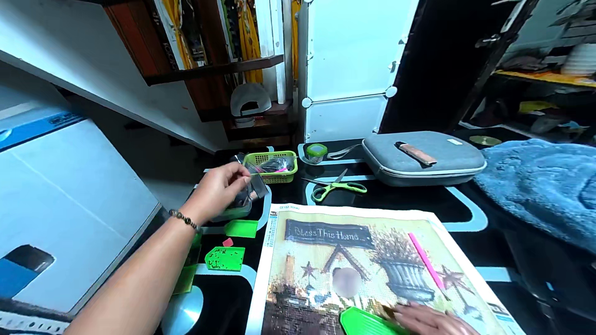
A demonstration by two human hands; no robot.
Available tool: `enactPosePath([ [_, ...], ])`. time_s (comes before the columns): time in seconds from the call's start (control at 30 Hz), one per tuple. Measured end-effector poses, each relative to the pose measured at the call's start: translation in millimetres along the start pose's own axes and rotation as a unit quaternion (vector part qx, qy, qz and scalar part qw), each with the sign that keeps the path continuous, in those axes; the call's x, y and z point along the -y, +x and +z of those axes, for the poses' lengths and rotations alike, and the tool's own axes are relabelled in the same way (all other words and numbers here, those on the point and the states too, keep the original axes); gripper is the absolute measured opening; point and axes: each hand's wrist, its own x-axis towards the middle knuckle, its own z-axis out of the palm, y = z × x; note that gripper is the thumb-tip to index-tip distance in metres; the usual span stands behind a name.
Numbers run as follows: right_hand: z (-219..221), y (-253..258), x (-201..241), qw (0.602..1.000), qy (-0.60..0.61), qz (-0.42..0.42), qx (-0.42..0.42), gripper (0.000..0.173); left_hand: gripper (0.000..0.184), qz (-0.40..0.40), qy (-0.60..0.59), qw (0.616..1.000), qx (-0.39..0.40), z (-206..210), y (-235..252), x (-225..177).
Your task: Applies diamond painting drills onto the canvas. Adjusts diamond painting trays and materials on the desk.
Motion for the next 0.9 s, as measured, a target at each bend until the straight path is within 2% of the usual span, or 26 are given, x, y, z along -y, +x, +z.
enactPosePath([
  [0.2,-5,24,26,0.994,-0.068,-0.012,-0.083,0.037,0.022,0.213,0.004,0.975,0.064,78,-66,-76],
  [0.3,2,34,14,0.993,-0.064,-0.031,-0.099,0.040,0.025,0.228,-0.036,0.968,0.099,109,-82,-93],
  [0.43,-4,40,18,0.996,-0.015,-0.047,-0.072,0.054,0.023,0.244,-0.038,0.962,0.116,126,-91,-104],
  [0.47,-3,41,21,0.996,-0.015,-0.053,-0.065,0.050,0.023,0.254,-0.039,0.958,0.124,128,-93,-108],
  [0.57,4,45,25,0.996,0.010,-0.068,-0.057,0.026,0.022,0.271,-0.069,0.952,0.124,131,-97,-116],
  [0.67,8,46,28,0.994,0.071,-0.053,-0.059,0.023,0.022,0.184,-0.208,0.956,0.096,138,-103,-110],
  [0.77,14,46,30,0.983,0.155,-0.018,-0.093,0.019,0.035,0.028,-0.399,0.909,0.116,146,-115,-103],
  [0.83,22,44,32,0.972,0.209,0.014,-0.107,0.016,0.030,-0.026,-0.455,0.881,0.125,153,-124,-102],
  [0.9,28,40,32,0.966,0.239,0.030,-0.098,0.016,0.021,-0.043,-0.463,0.877,0.119,161,-129,-99],
])
